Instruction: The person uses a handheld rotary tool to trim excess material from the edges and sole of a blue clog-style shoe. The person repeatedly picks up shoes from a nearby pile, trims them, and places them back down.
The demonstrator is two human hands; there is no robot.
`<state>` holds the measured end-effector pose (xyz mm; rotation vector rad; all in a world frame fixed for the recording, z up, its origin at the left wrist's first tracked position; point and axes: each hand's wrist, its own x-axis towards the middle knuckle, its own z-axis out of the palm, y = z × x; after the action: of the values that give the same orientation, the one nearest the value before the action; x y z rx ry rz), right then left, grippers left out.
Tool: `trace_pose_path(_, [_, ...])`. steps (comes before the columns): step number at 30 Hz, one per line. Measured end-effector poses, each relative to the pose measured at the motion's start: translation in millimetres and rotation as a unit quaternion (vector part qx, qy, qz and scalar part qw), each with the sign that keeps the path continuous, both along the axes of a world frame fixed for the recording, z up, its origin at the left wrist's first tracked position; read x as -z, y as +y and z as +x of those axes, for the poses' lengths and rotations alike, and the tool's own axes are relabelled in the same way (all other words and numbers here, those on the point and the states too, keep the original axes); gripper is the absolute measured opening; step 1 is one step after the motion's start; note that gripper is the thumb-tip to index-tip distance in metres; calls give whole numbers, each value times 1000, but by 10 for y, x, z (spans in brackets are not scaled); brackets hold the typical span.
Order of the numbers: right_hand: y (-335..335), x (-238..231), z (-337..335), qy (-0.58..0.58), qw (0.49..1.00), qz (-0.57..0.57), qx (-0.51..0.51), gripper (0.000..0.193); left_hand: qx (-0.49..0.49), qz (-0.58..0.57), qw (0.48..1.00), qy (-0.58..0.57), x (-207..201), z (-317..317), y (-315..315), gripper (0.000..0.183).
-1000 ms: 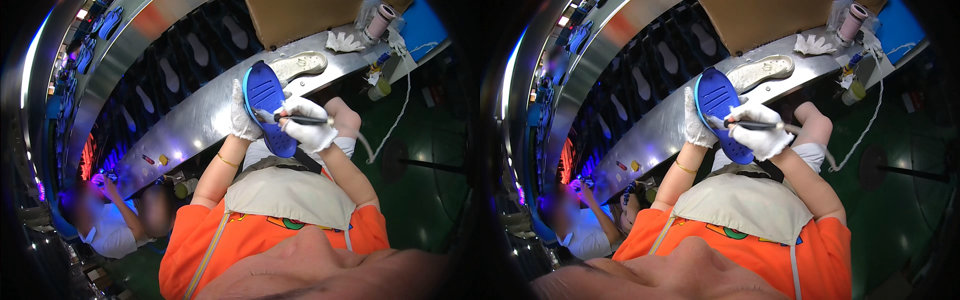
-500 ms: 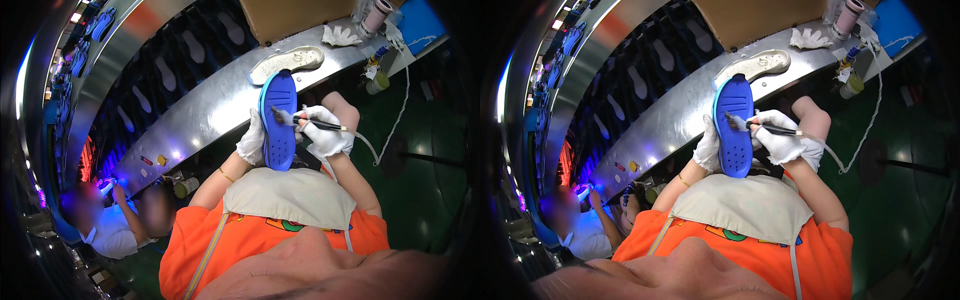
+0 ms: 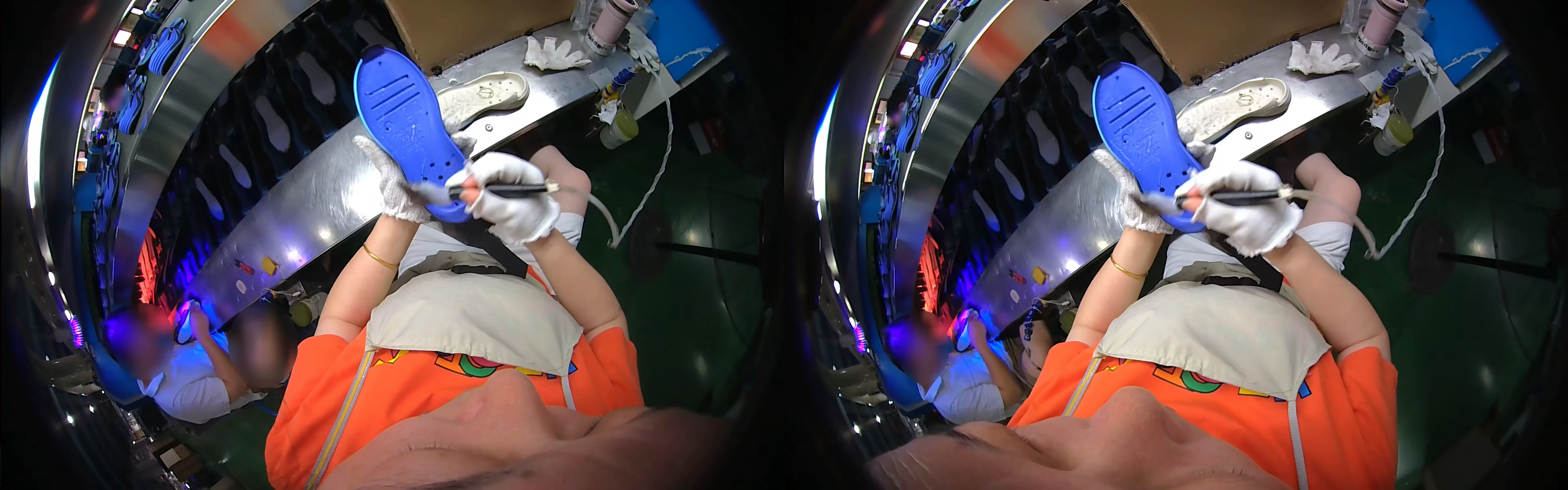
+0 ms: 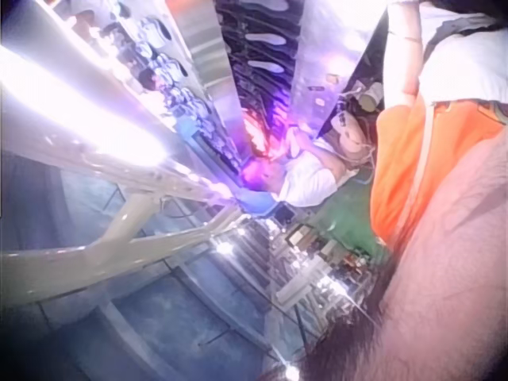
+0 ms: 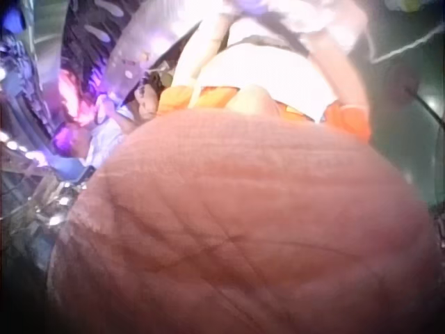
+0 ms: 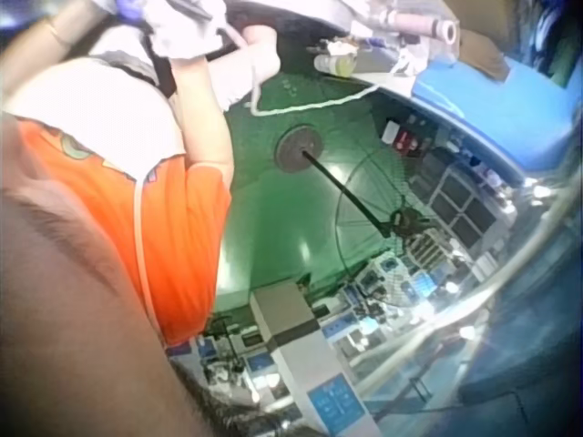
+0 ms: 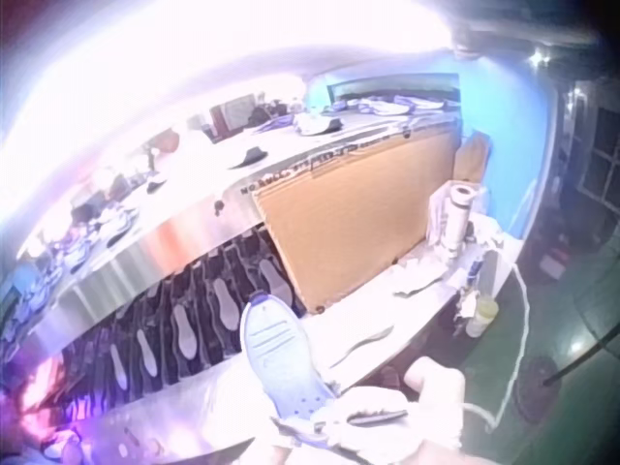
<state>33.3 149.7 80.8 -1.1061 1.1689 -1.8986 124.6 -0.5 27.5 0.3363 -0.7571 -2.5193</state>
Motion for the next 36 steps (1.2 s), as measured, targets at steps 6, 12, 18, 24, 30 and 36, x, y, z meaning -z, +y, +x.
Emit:
trace_pose_path(6, [-111, -15, -14, 166, 983, -22, 71, 13, -25, 11, 995, 97, -390, -64, -81, 105])
trace_pose_path(12, [-163, 59, -67, -31, 996, 0, 82, 6, -33, -30, 992, 118, -498, -104, -217, 110])
trace_pose_path(18, [-165, 118, -118, -222, 965, 124, -73, 11, 150, -11, 951, 269, -523, -138, -439, 120])
trace_pose_path(24, [-178, -2, -232, -24, 995, 91, -42, 13, 98, -129, 986, 36, -663, -145, -413, 121])
trace_pose_path(30, [-186, -148, -402, 87, 954, 210, -196, 9, 170, -178, 968, -47, -631, -189, -534, 97])
trace_pose_path(36, [-244, -169, -336, 101, 981, 129, -106, 11, 184, -217, 945, -163, -748, -213, -563, 85])
